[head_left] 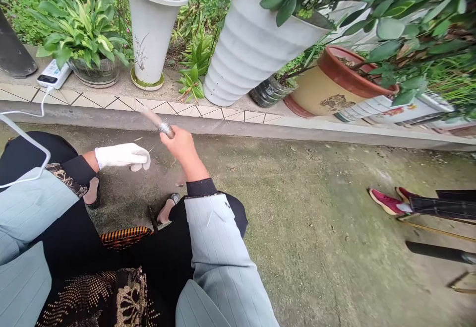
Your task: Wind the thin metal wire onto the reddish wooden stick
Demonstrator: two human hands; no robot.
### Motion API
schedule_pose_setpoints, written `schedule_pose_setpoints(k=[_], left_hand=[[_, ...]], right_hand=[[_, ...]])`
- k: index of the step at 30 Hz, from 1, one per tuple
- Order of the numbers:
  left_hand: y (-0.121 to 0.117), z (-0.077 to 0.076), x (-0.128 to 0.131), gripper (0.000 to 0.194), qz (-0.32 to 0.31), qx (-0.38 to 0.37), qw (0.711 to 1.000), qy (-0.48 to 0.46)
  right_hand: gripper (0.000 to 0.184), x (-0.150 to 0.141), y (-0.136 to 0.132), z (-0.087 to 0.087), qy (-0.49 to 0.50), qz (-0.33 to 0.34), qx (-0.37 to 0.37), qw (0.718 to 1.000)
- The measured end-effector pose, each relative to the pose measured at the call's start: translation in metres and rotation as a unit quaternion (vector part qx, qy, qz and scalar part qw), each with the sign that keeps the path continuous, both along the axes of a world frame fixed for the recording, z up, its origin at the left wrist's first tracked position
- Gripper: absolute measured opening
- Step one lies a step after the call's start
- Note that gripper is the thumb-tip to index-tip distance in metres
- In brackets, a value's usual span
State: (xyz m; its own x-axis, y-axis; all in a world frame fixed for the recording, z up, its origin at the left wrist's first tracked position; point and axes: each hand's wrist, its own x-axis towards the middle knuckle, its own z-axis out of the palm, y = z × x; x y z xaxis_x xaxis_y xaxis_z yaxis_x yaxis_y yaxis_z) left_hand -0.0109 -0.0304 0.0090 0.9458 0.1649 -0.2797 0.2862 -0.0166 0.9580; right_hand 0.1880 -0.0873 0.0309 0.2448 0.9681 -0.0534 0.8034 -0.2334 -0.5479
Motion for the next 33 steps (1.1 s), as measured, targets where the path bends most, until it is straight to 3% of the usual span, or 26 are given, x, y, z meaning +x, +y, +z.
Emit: schedule_pose_setpoints(k=[3, 5, 8, 10, 12, 14, 17, 21, 26, 33], left_hand=[[0.003, 0.002, -0.001, 0.033, -0.01, -0.001, 1.0, -0.002], [0.007, 0.002, -0.002, 0.032, 0.0, -0.003, 1.0, -0.002], [0.014, 0.0, -0.003, 0.031, 0.029, -0.019, 0.999, -0.006], [0.016, -0.002, -0.003, 0.032, 0.058, -0.024, 0.998, -0.018], [0.016, -0.005, -0.002, 0.033, 0.075, -0.013, 0.997, -0.025], [0.015, -0.008, -0.002, 0.034, 0.08, 0.0, 0.996, -0.034], [0.011, -0.011, -0.001, 0.039, 0.076, -0.001, 0.995, -0.068], [0.007, -0.009, 0.001, 0.037, 0.049, 0.023, 0.997, -0.061], [0.004, -0.015, 0.004, 0.046, 0.068, 0.186, 0.98, -0.006], [0.012, -0.026, 0.008, 0.031, 0.051, 0.355, 0.929, 0.089]], right_hand=[[0.026, 0.003, -0.004, -0.003, -0.15, 0.059, -0.106, 0.981], [0.02, 0.005, -0.009, -0.005, -0.172, 0.146, -0.2, 0.953], [0.012, 0.007, -0.019, -0.004, -0.092, 0.282, -0.284, 0.912], [0.015, 0.008, -0.024, 0.001, 0.022, 0.356, -0.274, 0.893], [0.019, 0.009, -0.027, 0.008, 0.137, 0.39, -0.216, 0.885], [0.023, 0.01, -0.027, 0.013, 0.216, 0.359, -0.137, 0.898], [0.024, 0.008, -0.022, 0.015, 0.319, 0.253, -0.044, 0.912], [0.03, 0.002, -0.016, 0.009, 0.454, 0.158, 0.022, 0.877], [0.035, 0.0, -0.014, 0.008, 0.482, 0.164, 0.037, 0.86], [0.037, -0.001, -0.019, 0.02, 0.466, 0.217, 0.026, 0.857]])
